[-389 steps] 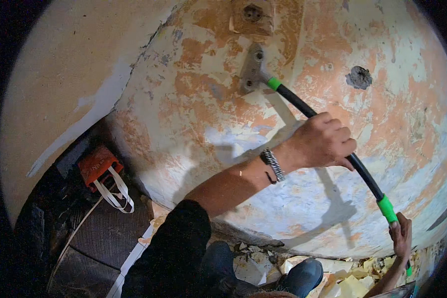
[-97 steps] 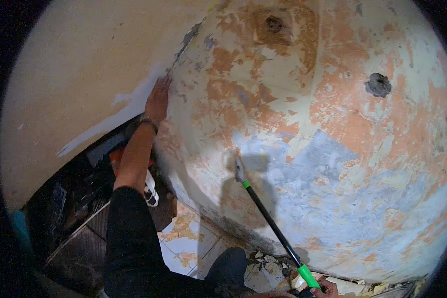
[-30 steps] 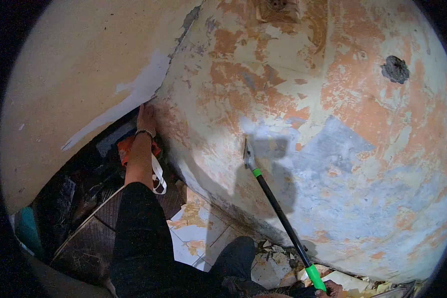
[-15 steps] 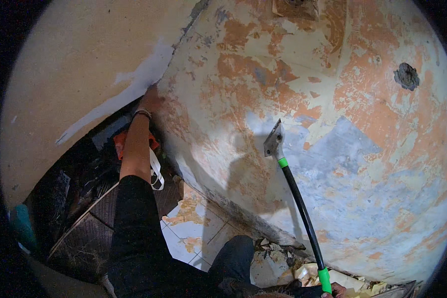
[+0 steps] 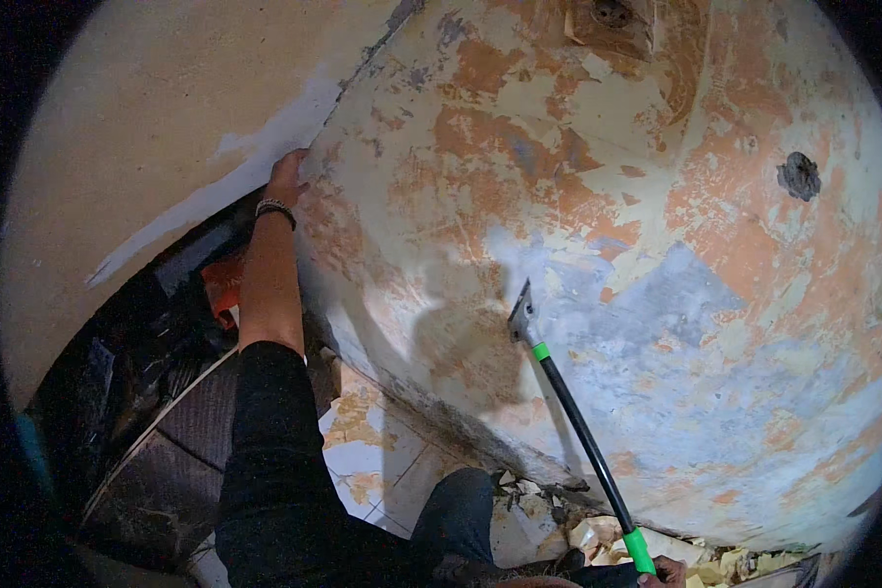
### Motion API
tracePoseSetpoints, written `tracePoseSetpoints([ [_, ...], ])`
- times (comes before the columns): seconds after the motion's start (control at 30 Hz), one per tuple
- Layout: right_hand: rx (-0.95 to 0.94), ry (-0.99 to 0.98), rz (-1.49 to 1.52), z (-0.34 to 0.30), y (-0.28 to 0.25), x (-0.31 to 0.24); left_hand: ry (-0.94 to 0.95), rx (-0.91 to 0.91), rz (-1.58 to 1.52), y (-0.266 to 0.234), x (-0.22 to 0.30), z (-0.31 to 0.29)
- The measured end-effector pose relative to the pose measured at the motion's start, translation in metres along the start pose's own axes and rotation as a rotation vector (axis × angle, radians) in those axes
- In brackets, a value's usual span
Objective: Scraping old wallpaper and debris from a wall using a long-handled scraper.
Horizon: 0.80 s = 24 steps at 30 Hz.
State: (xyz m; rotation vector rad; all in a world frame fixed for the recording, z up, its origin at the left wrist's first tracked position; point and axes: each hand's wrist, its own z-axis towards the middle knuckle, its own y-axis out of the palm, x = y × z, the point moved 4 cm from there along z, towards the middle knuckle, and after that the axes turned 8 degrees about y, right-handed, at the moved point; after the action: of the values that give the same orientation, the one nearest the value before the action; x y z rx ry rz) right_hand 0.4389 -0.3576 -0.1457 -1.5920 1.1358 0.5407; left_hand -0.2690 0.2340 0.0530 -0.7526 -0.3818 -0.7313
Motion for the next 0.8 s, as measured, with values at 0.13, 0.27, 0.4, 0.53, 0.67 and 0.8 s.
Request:
tracePoseSetpoints([
  [0.13, 0.088, -0.009, 0.143, 0.008, 0.006, 0.054, -0.406, 0.118, -0.801, 0.035, 0.005, -0.001],
  [0.27, 0.065, -0.148, 0.121, 0.005, 0.007, 0.039, 0.143, -0.093, -0.141, 0.019, -0.01, 0.009],
  [0.4, 0.13, -0.017, -0.034, -0.018, 0.005, 0.001, -0.148, 0.199, -0.418, 0.092, 0.053, 0.004],
  [0.53, 0.138, -0.038, 0.018, -0.02, 0.006, -0.068, -0.001, 0.62, 0.345, 0.098, 0.091, -0.053],
  [0.67, 0.175, -0.128, 0.157, -0.027, -0.006, -0.058, 0.661, 0.518, -0.007, 0.114, 0.271, -0.087],
  [0.8, 0.233, -0.11, 0.332, -0.014, -0.009, -0.018, 0.917, 0.581, -0.039, 0.1, 0.394, -0.089],
])
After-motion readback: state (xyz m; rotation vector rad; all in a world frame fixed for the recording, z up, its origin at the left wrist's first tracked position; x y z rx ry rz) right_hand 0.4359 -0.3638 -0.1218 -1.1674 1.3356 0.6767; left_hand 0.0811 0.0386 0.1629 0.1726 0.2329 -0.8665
